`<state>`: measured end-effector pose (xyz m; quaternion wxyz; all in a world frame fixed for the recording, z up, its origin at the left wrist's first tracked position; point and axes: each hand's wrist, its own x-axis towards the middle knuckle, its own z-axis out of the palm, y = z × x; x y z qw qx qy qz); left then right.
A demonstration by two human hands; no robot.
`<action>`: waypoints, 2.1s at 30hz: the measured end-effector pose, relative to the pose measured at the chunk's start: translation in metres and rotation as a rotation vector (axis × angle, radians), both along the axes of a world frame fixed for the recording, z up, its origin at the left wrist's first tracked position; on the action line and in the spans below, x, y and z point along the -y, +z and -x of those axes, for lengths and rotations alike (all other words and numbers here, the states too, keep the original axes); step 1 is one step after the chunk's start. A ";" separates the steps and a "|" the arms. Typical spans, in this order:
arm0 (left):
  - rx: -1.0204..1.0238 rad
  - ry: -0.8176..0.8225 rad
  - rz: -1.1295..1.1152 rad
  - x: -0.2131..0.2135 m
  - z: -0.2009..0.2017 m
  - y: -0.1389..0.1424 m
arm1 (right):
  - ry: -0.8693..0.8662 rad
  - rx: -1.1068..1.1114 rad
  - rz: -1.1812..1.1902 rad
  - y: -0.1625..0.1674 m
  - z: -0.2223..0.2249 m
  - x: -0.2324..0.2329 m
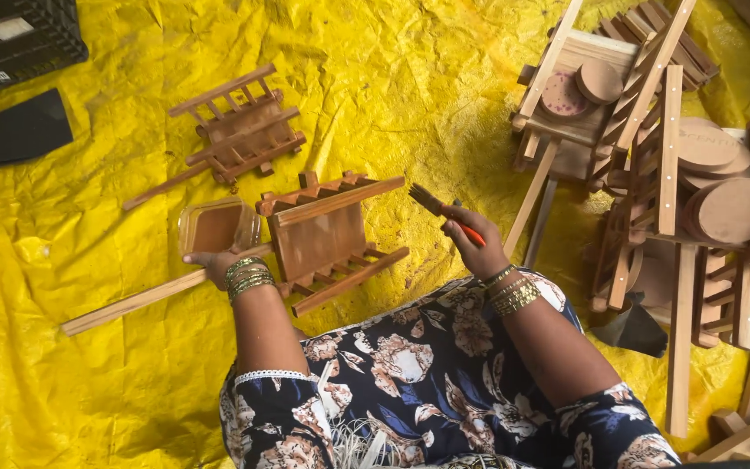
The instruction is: The person sits on a tarp-covered floor and applies brown stain with a brush to small wooden furniture pieces, including miniature chairs and bench-like frames. They hold each piece steady with one hand, dip the brush into a plastic container of stain, and brush the surfaces and slats, rotating the piece to reach different sides.
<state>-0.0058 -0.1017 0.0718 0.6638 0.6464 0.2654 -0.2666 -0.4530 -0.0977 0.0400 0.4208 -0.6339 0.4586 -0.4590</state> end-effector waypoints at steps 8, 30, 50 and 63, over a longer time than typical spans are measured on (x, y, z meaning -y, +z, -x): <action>0.145 -0.153 0.101 -0.014 -0.017 -0.039 | -0.120 0.416 -0.372 -0.034 -0.016 0.061; -0.077 -0.021 0.426 -0.046 -0.064 -0.089 | 0.070 0.229 -0.377 0.009 0.022 -0.025; 0.183 -0.106 0.366 -0.041 -0.079 -0.097 | 0.185 0.115 -0.215 0.013 -0.008 -0.004; 0.108 -0.058 0.358 -0.041 -0.083 -0.101 | 0.324 0.264 -0.110 0.014 -0.028 0.021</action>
